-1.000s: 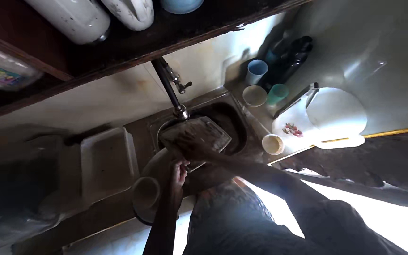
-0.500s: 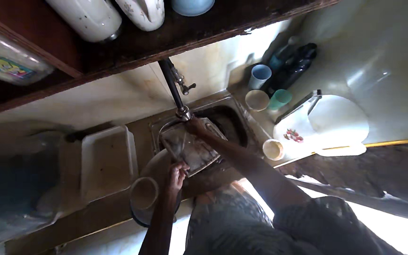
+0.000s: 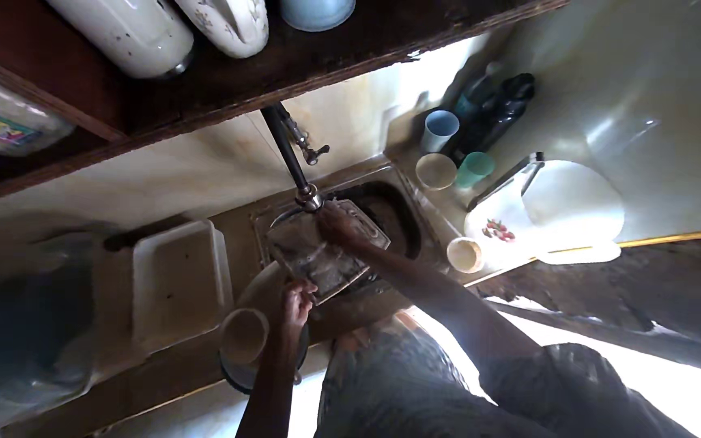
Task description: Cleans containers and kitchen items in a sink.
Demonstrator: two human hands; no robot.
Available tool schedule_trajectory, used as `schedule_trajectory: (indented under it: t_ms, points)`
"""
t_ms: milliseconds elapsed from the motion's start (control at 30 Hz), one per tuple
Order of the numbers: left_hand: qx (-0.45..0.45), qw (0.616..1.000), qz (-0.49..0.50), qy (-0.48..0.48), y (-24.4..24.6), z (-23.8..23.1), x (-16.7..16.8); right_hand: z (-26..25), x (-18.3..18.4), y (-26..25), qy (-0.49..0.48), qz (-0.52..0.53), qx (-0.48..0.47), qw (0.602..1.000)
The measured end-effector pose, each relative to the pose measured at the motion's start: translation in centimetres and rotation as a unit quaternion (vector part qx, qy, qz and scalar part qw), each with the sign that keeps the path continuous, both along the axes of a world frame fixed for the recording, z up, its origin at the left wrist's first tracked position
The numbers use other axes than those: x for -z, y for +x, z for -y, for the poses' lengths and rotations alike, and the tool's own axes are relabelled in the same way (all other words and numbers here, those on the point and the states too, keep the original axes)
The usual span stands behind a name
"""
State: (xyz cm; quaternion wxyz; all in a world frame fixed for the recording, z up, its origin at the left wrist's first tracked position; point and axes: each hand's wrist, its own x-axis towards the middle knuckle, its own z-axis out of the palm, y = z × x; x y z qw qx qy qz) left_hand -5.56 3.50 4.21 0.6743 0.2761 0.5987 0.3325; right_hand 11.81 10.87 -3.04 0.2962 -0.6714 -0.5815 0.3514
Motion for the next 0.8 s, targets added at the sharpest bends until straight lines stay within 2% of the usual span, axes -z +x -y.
schedule_trajectory:
  t_ms: [67,133,200,267,333,433,467,500,567,633,667,700,733,767,800]
  points:
    - [-0.010,1.000,0.012,0.005,-0.1,-0.3,0.6,2.6,-1.9,-2.3,0.050,-0.010,-0.105,0.993]
    - [-0.025,0.999,0.031,0.004,-0.3,-0.5,0.7,4.9,-3.5,-2.2,0.052,-0.030,-0.224,0.973]
    - [-0.033,0.999,0.034,-0.014,-0.1,0.4,1.0,5.6,-2.7,-0.3,0.039,-0.061,-0.249,0.966]
    - [-0.023,0.999,0.031,-0.025,0.3,1.5,1.4,5.1,0.9,2.9,0.026,-0.044,-0.197,0.979]
    - [0.012,1.000,-0.009,-0.017,0.8,2.4,1.1,4.6,3.5,6.4,-0.011,0.018,-0.120,0.993]
    - [0.145,0.982,-0.116,0.026,1.3,3.1,-0.3,4.5,3.4,9.5,-0.144,0.008,0.095,0.985]
    - [0.204,0.966,-0.154,0.049,1.6,3.3,-0.6,4.4,2.9,10.1,-0.179,-0.018,0.172,0.968]
    - [0.262,0.944,-0.190,0.064,2.0,3.5,-1.1,4.4,2.1,10.7,-0.223,-0.022,0.201,0.954]
    - [0.392,0.880,-0.254,0.088,2.6,3.2,-1.3,4.8,0.2,12.3,-0.311,0.010,0.143,0.939]
    - [0.505,0.802,-0.297,0.112,3.4,2.7,-2.2,6.5,-0.1,14.9,-0.324,-0.050,0.092,0.940]
    - [0.550,0.768,-0.304,0.129,3.8,2.7,-2.9,7.6,-0.6,16.1,-0.329,-0.104,0.084,0.935]
    - [0.593,0.732,-0.306,0.137,4.2,2.8,-3.6,8.8,-1.3,16.8,-0.333,-0.203,0.108,0.915]
    - [0.635,0.692,-0.312,0.147,4.5,3.1,-3.9,9.9,-2.0,17.6,-0.351,-0.301,0.142,0.875]
    - [0.667,0.652,-0.323,0.162,4.8,3.5,-4.0,11.0,-2.4,18.2,-0.364,-0.350,0.166,0.847]
    - [0.691,0.615,-0.335,0.176,5.2,3.9,-4.1,12.2,-2.5,18.8,-0.363,-0.361,0.183,0.839]
